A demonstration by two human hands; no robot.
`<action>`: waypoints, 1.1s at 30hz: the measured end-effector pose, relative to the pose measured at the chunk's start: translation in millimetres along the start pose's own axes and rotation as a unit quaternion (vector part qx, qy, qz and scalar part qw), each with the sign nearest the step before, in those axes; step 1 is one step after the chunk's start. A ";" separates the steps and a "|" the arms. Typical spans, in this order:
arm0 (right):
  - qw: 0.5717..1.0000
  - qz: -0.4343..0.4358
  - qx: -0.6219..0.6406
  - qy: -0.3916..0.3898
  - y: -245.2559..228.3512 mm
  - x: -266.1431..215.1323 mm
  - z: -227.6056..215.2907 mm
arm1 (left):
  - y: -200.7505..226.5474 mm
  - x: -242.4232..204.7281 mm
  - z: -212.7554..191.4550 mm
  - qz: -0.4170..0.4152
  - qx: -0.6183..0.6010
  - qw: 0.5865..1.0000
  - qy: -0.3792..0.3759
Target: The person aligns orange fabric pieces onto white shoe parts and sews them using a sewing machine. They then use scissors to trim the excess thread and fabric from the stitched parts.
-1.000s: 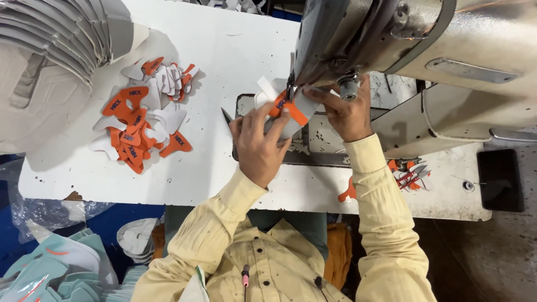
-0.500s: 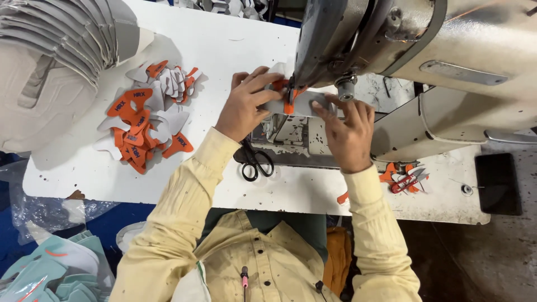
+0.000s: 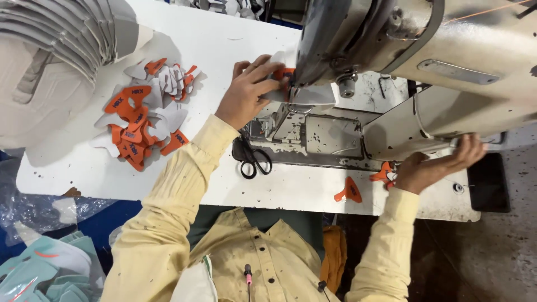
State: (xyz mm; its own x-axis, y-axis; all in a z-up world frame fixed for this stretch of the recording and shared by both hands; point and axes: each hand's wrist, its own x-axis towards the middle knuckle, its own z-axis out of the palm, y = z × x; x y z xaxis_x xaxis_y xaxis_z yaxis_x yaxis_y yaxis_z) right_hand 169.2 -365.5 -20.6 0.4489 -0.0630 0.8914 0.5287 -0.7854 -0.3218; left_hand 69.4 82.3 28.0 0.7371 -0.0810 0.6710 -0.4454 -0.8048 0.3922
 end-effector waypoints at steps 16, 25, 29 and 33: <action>0.840 -0.091 0.261 -0.467 -282.4 -110.9 -18.5 | -161.7 -316.1 -195.1 -0.296 0.268 0.704 0.587; 0.838 -0.107 0.185 -0.503 -295.6 -104.2 23.8 | -207.9 -404.9 -192.5 -0.394 0.067 0.649 0.648; 0.854 -0.121 0.245 -0.444 -292.4 -94.0 5.2 | -203.1 -412.5 -193.8 -0.381 0.109 0.718 0.572; 0.817 0.018 0.323 -0.478 -283.3 -88.3 -7.3 | -139.7 -381.6 -206.6 -0.318 0.095 0.648 0.686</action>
State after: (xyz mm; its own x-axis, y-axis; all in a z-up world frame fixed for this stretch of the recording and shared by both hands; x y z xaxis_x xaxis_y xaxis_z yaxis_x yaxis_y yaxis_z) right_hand -25.5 -141.9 -5.8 0.6671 0.6726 0.3203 0.6333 -0.2856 -0.7193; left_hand -254.7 347.1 -152.8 -0.4621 0.7962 0.3905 -0.1079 -0.4875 0.8664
